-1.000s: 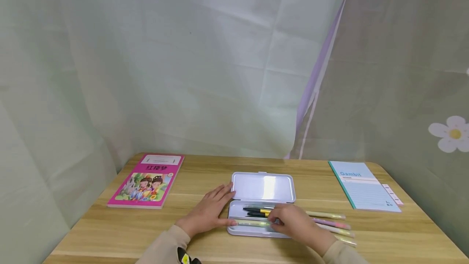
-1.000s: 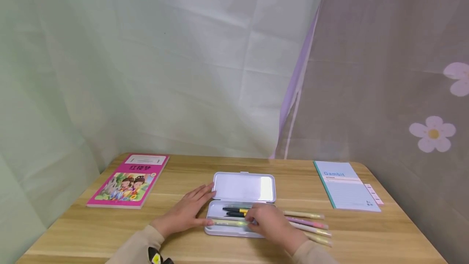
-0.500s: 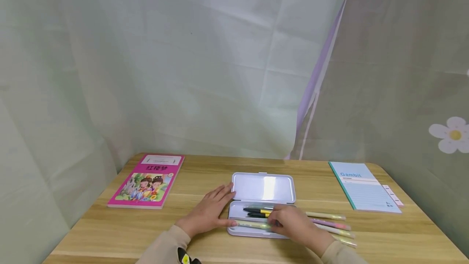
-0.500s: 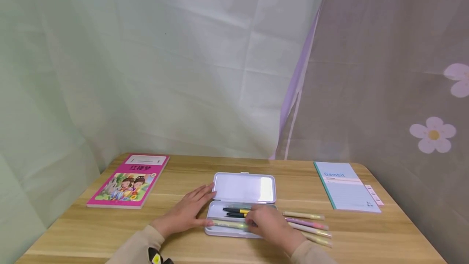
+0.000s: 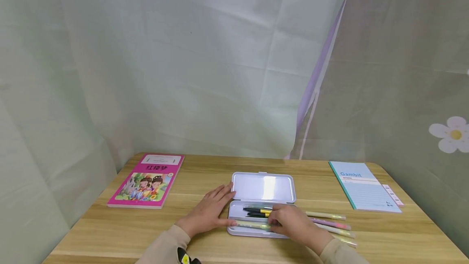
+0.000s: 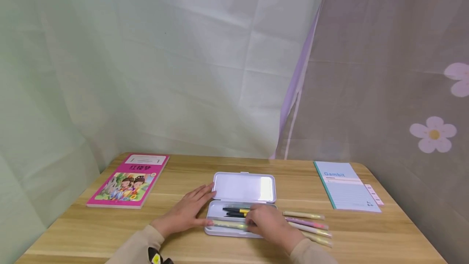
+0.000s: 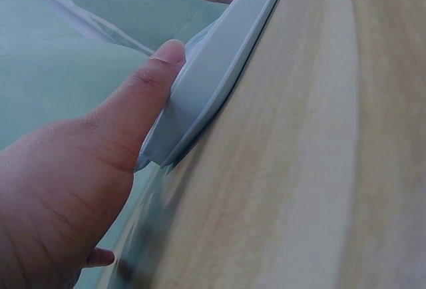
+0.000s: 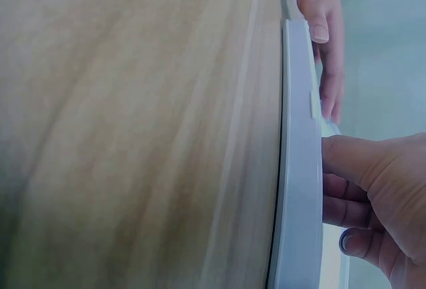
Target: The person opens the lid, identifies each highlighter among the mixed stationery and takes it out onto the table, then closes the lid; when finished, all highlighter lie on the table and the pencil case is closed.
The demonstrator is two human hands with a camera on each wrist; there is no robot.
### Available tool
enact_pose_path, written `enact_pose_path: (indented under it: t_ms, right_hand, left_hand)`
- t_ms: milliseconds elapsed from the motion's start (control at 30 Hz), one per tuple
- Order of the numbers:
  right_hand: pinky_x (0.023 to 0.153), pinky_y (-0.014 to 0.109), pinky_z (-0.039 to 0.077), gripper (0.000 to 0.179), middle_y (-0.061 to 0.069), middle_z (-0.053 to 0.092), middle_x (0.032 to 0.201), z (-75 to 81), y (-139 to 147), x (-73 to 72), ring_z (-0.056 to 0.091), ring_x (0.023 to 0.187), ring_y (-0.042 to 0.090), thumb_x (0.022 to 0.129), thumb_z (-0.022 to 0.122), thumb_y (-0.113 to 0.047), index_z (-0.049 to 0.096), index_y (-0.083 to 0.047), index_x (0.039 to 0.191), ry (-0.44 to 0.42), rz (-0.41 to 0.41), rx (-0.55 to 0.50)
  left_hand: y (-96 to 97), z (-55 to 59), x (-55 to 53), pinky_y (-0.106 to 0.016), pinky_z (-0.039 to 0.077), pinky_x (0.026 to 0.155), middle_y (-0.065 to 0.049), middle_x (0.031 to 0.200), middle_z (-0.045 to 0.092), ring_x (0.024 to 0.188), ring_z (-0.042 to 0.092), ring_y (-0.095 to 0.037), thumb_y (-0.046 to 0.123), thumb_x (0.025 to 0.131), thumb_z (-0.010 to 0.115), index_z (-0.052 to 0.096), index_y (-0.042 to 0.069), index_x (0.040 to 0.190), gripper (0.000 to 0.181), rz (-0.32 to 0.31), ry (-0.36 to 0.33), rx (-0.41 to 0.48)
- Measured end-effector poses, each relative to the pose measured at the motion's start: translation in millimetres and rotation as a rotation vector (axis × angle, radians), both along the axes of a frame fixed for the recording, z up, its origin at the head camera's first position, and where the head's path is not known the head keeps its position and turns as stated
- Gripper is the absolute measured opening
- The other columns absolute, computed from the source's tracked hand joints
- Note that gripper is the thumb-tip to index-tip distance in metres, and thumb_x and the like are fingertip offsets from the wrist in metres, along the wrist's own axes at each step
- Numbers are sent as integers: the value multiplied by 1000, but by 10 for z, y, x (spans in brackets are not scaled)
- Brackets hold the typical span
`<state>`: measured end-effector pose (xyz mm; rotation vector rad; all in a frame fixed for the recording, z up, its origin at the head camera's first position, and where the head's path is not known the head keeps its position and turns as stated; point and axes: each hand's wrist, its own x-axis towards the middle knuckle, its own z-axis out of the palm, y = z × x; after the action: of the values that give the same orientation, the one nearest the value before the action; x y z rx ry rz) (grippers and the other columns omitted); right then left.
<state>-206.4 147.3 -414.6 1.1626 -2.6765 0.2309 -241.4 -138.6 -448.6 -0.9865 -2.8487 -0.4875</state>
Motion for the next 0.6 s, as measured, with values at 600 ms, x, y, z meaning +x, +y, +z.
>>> enact_pose_path:
  t_ms: [600]
  right_hand:
    - [55, 12, 37, 15, -15, 50, 70, 44, -15, -27, 39, 63, -6, 77, 79, -24, 65, -22, 71, 10, 19, 85]
  left_hand:
    - [-2, 15, 18, -52, 30, 116, -8, 161, 23, 145, 28, -35, 70, 82, 54, 38, 12, 148, 89, 3, 2, -9]
